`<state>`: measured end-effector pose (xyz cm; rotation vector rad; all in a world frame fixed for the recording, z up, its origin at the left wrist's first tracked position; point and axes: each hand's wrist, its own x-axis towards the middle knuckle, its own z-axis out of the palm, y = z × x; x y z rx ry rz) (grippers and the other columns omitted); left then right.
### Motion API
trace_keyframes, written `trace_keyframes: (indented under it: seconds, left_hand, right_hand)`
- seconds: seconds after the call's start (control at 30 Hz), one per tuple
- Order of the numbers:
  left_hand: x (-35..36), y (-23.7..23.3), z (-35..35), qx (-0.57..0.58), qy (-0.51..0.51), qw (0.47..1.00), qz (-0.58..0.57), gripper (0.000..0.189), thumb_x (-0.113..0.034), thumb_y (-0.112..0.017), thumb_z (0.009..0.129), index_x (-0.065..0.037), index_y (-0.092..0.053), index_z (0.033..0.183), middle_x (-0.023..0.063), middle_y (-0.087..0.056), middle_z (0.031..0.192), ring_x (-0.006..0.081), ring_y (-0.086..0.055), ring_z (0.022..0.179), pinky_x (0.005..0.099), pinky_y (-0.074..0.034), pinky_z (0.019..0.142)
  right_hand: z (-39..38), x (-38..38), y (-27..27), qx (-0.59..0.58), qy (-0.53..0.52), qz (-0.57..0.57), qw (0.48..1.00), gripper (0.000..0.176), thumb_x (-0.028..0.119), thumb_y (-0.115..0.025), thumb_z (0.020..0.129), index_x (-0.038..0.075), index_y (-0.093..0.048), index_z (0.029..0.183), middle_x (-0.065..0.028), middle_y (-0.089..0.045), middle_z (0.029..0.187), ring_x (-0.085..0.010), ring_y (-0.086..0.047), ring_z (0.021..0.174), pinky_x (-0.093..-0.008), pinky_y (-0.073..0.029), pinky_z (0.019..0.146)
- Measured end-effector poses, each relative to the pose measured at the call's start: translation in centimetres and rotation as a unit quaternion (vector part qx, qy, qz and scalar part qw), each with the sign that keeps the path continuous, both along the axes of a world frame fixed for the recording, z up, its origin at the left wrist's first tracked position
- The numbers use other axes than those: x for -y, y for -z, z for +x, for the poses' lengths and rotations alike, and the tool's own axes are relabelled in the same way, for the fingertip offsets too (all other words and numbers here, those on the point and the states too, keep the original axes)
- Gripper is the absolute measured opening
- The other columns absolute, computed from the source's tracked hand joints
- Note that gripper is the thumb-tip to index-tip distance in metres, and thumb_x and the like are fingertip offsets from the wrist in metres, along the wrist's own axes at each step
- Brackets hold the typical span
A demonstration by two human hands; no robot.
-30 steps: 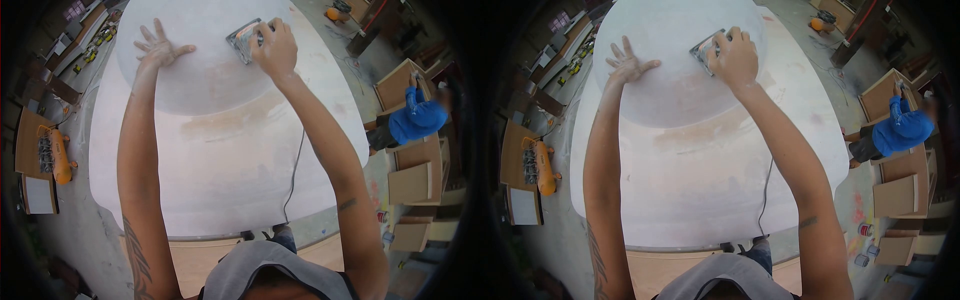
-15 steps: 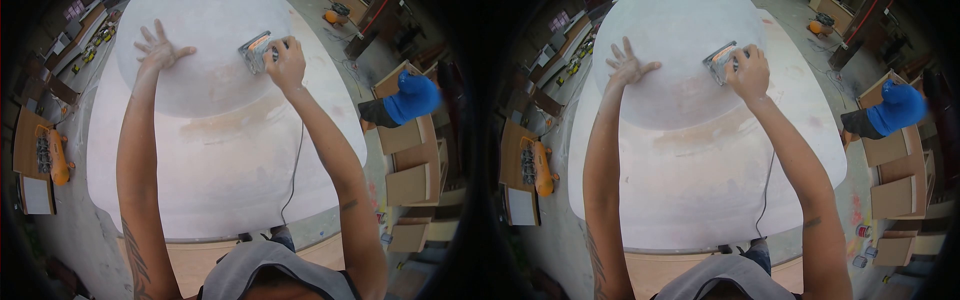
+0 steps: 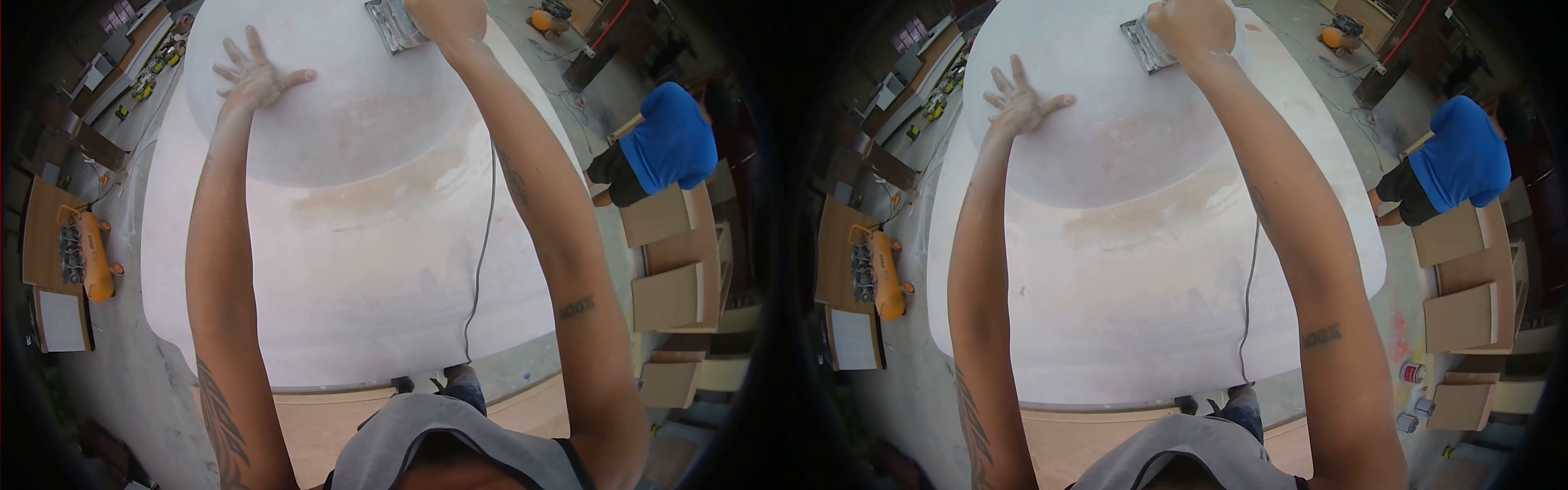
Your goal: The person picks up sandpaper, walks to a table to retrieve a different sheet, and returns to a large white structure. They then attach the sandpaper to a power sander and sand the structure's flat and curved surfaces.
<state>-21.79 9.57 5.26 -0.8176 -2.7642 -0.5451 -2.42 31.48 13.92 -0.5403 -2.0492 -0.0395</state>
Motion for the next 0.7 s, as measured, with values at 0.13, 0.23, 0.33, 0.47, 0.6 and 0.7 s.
trace_keyframes:
  seconds: [0.13,0.23,0.33,0.47,0.6,0.7]
  left_hand:
    - [-0.3,-0.1,0.1,0.013,0.004,1.000,-0.008,0.163,-0.087,-0.081,0.056,-0.019,0.018,0.166,0.0325,0.022,0.168,0.0677,0.012,0.149,0.0853,-0.011,0.112]
    - [-0.2,0.5,-0.5,0.011,0.008,1.000,-0.002,0.161,-0.085,-0.082,0.058,-0.018,0.017,0.166,0.0316,0.023,0.168,0.0668,0.014,0.149,0.0853,-0.010,0.112]
    - [0.0,-0.4,-0.5,0.007,0.002,1.000,-0.005,0.161,-0.085,-0.082,0.059,-0.019,0.018,0.166,0.0323,0.022,0.168,0.0672,0.013,0.149,0.0855,-0.011,0.112]
    - [0.4,-0.3,-0.6,0.016,0.003,0.999,0.029,0.159,-0.082,-0.085,0.059,-0.022,0.016,0.167,0.0316,0.019,0.169,0.0665,0.012,0.150,0.0855,-0.010,0.112]
    - [0.1,-0.2,-0.3,0.008,-0.014,0.999,0.049,0.155,-0.078,-0.086,0.061,-0.026,0.015,0.167,0.0309,0.017,0.170,0.0648,0.012,0.151,0.0851,-0.010,0.112]
    - [0.7,1.4,0.1,-0.002,-0.023,0.998,0.054,0.147,-0.077,-0.084,0.065,-0.029,0.009,0.168,0.0309,0.014,0.170,0.0643,0.012,0.151,0.0850,-0.008,0.112]
  right_hand:
    - [0.1,1.2,0.1,0.006,-0.031,0.042,0.999,0.028,0.023,-0.065,0.083,0.004,-0.073,0.101,-0.0213,-0.067,0.106,-0.0391,-0.065,0.104,-0.0489,-0.055,0.090]
    - [2.1,3.6,0.7,0.045,-0.044,-0.011,0.998,0.030,0.025,-0.066,0.083,0.004,-0.073,0.103,-0.0220,-0.068,0.112,-0.0385,-0.066,0.106,-0.0491,-0.055,0.092]
    - [2.0,4.0,5.5,-0.035,-0.052,0.061,0.996,0.016,0.025,-0.071,0.080,0.013,-0.071,0.090,-0.0097,-0.060,0.096,-0.0306,-0.060,0.090,-0.0454,-0.051,0.074]
    - [4.7,5.7,9.2,0.004,-0.064,0.037,0.997,0.013,0.021,-0.072,0.080,0.014,-0.070,0.091,-0.0090,-0.060,0.096,-0.0312,-0.059,0.090,-0.0454,-0.050,0.076]
    - [5.4,4.6,10.4,0.006,-0.104,0.067,0.992,0.013,0.021,-0.072,0.078,0.013,-0.068,0.088,-0.0082,-0.057,0.096,-0.0290,-0.056,0.089,-0.0435,-0.046,0.075]
    - [5.4,3.7,9.9,0.002,-0.105,0.066,0.992,0.014,0.020,-0.072,0.078,0.013,-0.068,0.089,-0.0082,-0.058,0.096,-0.0293,-0.056,0.090,-0.0439,-0.047,0.075]
